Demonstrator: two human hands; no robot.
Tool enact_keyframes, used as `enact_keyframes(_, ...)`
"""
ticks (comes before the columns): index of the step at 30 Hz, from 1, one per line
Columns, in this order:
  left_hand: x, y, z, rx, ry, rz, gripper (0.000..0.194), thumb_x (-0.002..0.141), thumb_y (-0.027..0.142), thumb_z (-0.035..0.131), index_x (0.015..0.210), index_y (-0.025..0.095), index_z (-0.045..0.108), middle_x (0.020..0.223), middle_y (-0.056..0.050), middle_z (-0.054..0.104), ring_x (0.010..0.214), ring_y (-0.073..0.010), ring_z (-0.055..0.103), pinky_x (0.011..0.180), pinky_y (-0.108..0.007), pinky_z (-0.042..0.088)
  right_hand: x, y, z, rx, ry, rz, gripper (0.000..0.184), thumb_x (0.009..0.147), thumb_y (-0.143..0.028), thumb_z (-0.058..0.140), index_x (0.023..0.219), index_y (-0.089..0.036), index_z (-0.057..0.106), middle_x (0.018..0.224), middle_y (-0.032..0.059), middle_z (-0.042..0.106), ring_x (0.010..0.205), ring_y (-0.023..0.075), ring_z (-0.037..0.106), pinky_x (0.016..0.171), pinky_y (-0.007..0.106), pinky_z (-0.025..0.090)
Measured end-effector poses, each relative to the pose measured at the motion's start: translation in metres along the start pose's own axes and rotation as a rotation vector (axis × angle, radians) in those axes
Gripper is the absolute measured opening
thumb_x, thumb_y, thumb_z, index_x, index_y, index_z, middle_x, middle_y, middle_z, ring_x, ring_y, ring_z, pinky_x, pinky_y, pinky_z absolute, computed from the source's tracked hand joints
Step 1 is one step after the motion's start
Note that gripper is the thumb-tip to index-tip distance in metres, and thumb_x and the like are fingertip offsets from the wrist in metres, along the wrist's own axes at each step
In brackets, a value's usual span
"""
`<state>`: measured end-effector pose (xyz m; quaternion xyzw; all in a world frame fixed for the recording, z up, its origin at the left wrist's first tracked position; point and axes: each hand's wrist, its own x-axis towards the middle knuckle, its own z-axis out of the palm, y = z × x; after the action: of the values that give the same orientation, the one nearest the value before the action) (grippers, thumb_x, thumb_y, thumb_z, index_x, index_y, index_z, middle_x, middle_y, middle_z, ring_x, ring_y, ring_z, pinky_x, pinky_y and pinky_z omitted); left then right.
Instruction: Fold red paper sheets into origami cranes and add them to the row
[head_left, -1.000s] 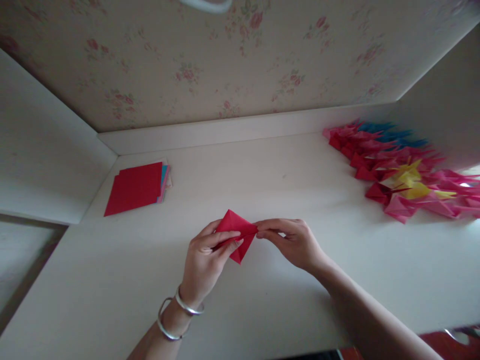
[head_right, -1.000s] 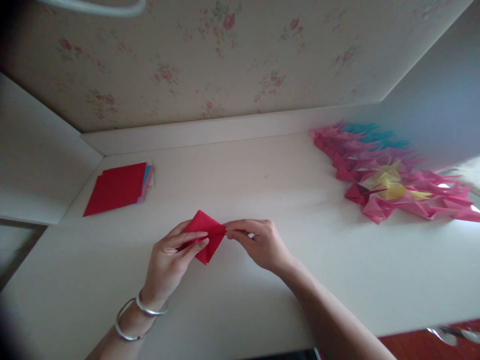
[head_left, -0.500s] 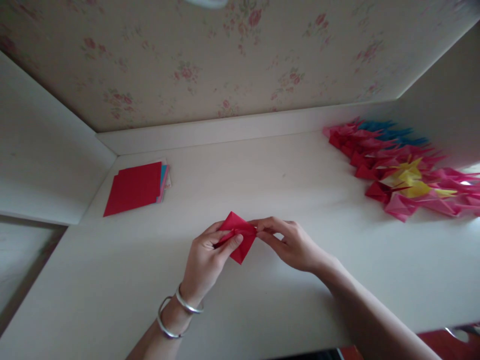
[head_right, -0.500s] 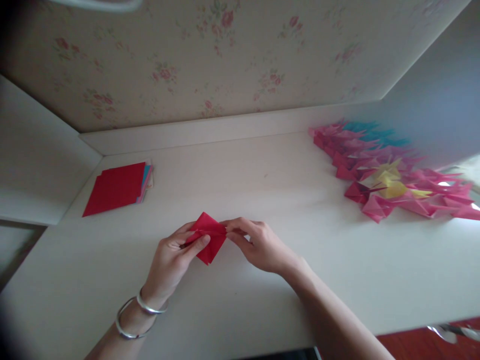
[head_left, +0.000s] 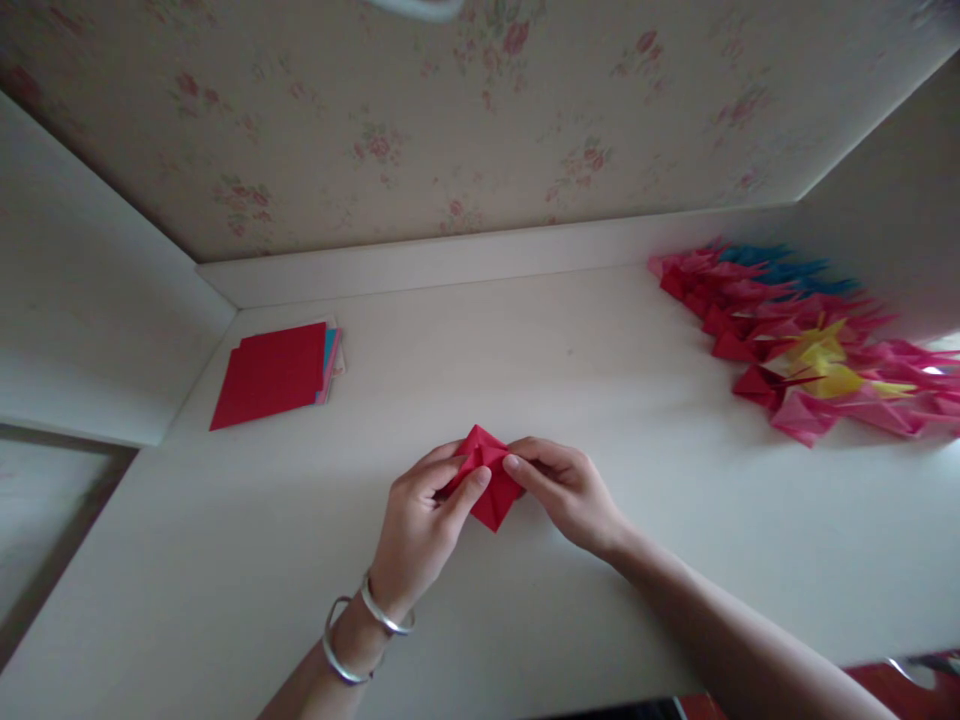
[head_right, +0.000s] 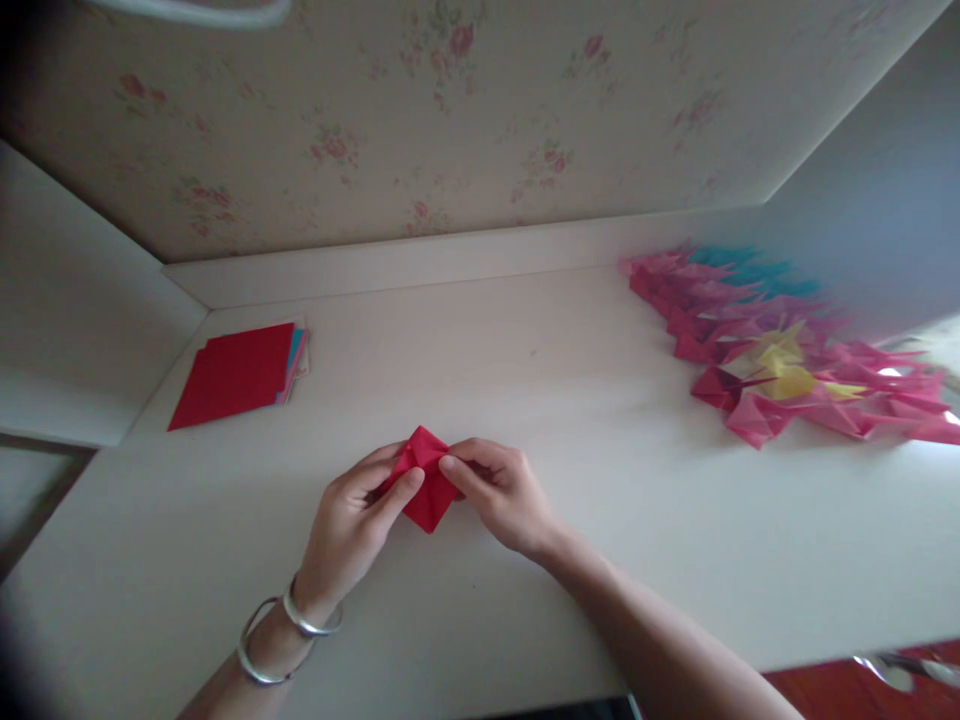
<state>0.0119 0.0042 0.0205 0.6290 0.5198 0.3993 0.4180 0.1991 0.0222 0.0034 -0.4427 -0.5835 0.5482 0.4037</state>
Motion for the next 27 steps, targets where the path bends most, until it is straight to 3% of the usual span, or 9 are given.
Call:
enact_keyframes(5, -0.0021, 0.0022, 0.0, -0.076, 0.044, -0.015, 0.021, 0.093, 0.028, 0.063, 0.11, 0.025, 0.075, 0.118, -0.004, 0.074, 0.107, -0.0202, 0.068, 0.094, -0.028, 0.053, -0.0015, -0.0005, 0.0, -0.035, 0.061, -0.014, 0.028, 0.093, -0.04, 0.061, 0.081, -0.017, 0.072, 0.075, 0.0038, 0.068, 0.069, 0.015, 0.059, 0.062, 0.026, 0.046)
enact_keyframes(11, -0.0042, 0.0049, 0.0012, -0.301, -0.031, -0.114, 0.029, 0.093, 0.032, 0.062, 0.119, 0.025, 0.072, 0.127, -0.005, 0.07, 0.09, -0.0192, 0.073, 0.068, -0.026, 0.062, 0.001, -0.0022, -0.0031, 0.115, 0.173, 0.074, 0.03, 0.087, -0.046, 0.065, 0.077, -0.018, 0.071, 0.075, 0.0041, 0.068, 0.067, 0.016, 0.06, 0.061, 0.027, 0.047)
enact_keyframes(15, -0.0043, 0.0019, 0.0001, -0.23, -0.037, -0.089, 0.028, 0.093, 0.031, 0.062, 0.118, 0.026, 0.073, 0.124, -0.005, 0.072, 0.086, -0.0186, 0.073, 0.069, -0.027, 0.063, 0.0003, 0.0003, -0.0037, 0.158, 0.192, 0.09, 0.028, 0.088, -0.044, 0.066, 0.078, -0.018, 0.07, 0.075, 0.0035, 0.068, 0.068, 0.0156, 0.059, 0.062, 0.027, 0.048)
enact_keyframes(18, -0.0031, -0.0007, -0.0012, -0.157, 0.011, -0.103, 0.025, 0.093, 0.032, 0.063, 0.114, 0.026, 0.075, 0.114, -0.004, 0.076, 0.095, -0.0215, 0.073, 0.079, -0.03, 0.063, -0.002, 0.0021, -0.003, 0.174, 0.142, 0.067, 0.026, 0.09, -0.044, 0.063, 0.082, -0.019, 0.069, 0.077, 0.0032, 0.066, 0.07, 0.0159, 0.06, 0.063, 0.028, 0.049)
enact_keyframes(23, -0.0017, 0.0002, -0.0005, -0.078, 0.009, -0.053, 0.024, 0.093, 0.03, 0.064, 0.114, 0.027, 0.075, 0.117, -0.003, 0.075, 0.104, -0.022, 0.072, 0.091, -0.031, 0.059, -0.002, 0.0009, -0.0027, 0.063, 0.126, -0.046, 0.019, 0.091, -0.038, 0.065, 0.084, -0.021, 0.072, 0.106, 0.0071, 0.067, 0.097, 0.0193, 0.063, 0.08, 0.03, 0.052)
enact_keyframes(27, -0.0023, 0.0, 0.0024, -0.009, 0.037, -0.001, 0.024, 0.092, 0.028, 0.064, 0.114, 0.029, 0.075, 0.116, -0.002, 0.075, 0.1, -0.0203, 0.073, 0.09, -0.03, 0.059, 0.0005, 0.0, -0.0025, 0.054, 0.147, -0.067, 0.017, 0.091, -0.036, 0.066, 0.084, -0.023, 0.075, 0.111, 0.0077, 0.064, 0.102, 0.0197, 0.063, 0.076, 0.028, 0.054)
